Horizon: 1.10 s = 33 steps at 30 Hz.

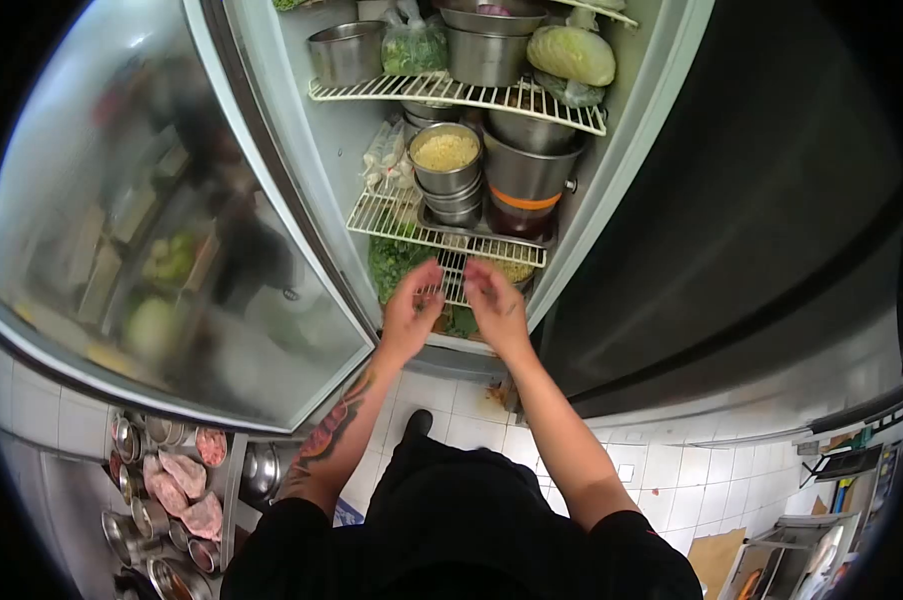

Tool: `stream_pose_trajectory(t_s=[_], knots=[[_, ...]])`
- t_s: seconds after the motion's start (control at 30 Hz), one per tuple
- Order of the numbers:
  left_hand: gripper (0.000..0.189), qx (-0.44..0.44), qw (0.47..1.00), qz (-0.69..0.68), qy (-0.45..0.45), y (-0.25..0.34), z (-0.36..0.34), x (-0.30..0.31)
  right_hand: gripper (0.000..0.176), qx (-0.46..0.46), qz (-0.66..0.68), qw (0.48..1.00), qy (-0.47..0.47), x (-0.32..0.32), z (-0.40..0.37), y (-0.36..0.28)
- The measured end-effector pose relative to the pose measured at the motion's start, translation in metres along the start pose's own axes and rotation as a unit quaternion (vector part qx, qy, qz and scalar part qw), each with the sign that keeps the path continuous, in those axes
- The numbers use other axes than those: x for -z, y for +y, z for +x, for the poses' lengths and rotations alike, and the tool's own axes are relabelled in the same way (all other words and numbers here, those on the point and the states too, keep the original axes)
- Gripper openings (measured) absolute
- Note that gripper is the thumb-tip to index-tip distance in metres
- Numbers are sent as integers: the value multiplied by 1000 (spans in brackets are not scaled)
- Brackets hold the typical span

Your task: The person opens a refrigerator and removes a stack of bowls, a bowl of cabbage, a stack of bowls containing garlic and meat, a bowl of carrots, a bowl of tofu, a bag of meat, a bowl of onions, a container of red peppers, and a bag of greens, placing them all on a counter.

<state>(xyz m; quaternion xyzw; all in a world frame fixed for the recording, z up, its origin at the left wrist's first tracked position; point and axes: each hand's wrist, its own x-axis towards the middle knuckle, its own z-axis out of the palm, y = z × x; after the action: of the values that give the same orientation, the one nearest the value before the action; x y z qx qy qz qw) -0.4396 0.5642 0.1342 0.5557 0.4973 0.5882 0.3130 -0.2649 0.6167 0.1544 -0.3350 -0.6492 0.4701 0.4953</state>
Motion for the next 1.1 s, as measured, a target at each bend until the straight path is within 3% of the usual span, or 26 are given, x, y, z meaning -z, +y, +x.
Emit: stream_pose_trajectory(t_s=[0.07, 0.1, 0.17, 0.2, 0.23, 0.27, 0.43, 0.53, 0.67, 0.73, 0.9, 0.97, 1.03, 1.1], knots=[[86, -29, 999, -23, 5, 2, 54, 16, 39, -3, -11, 1000, 14, -5, 46, 2], [86, -29, 999, -28, -3, -3, 79, 23, 49, -24, -12, 999, 33, -10, 69, 13], [114, -43, 999, 26, 20, -15, 127, 35, 59, -45, -20, 997, 60, -23, 92, 18], [114, -44, 999, 19, 14, -26, 148, 40, 69, -93, -9, 992, 82, -33, 102, 14], [125, -91, 995, 42, -28, -38, 168, 44, 79, -140, 4, 985, 105, -41, 113, 12], [136, -138, 986, 65, -69, -49, 184, 48, 89, -99, 48, 988, 104, -47, 125, 29], [137, -106, 983, 36, -144, -65, 203, 38, 92, -52, 55, 985, 158, -76, 144, 43], [123, -142, 985, 71, -65, -66, 197, 28, 90, -23, 63, 984, 167, -89, 139, 31], [124, -168, 980, 94, -53, -62, 198, 29, 88, -10, 31, 985, 167, -90, 140, 29], [126, -148, 986, 55, -47, -68, 198, 26, 86, 21, -44, 983, 178, -88, 141, 29], [131, -137, 991, -3, -13, -76, 194, 18, 86, 50, -77, 980, 177, -87, 146, 26], [132, -131, 990, 38, 33, -81, 194, 20, 87, 92, -175, 966, 166, -85, 147, 21], [132, -121, 992, 0, 28, -71, 194, 21, 87, 61, -131, 977, 160, -88, 143, 5], [132, -172, 983, 25, 51, -56, 190, 27, 87, 90, -108, 977, 163, -91, 140, -6]])
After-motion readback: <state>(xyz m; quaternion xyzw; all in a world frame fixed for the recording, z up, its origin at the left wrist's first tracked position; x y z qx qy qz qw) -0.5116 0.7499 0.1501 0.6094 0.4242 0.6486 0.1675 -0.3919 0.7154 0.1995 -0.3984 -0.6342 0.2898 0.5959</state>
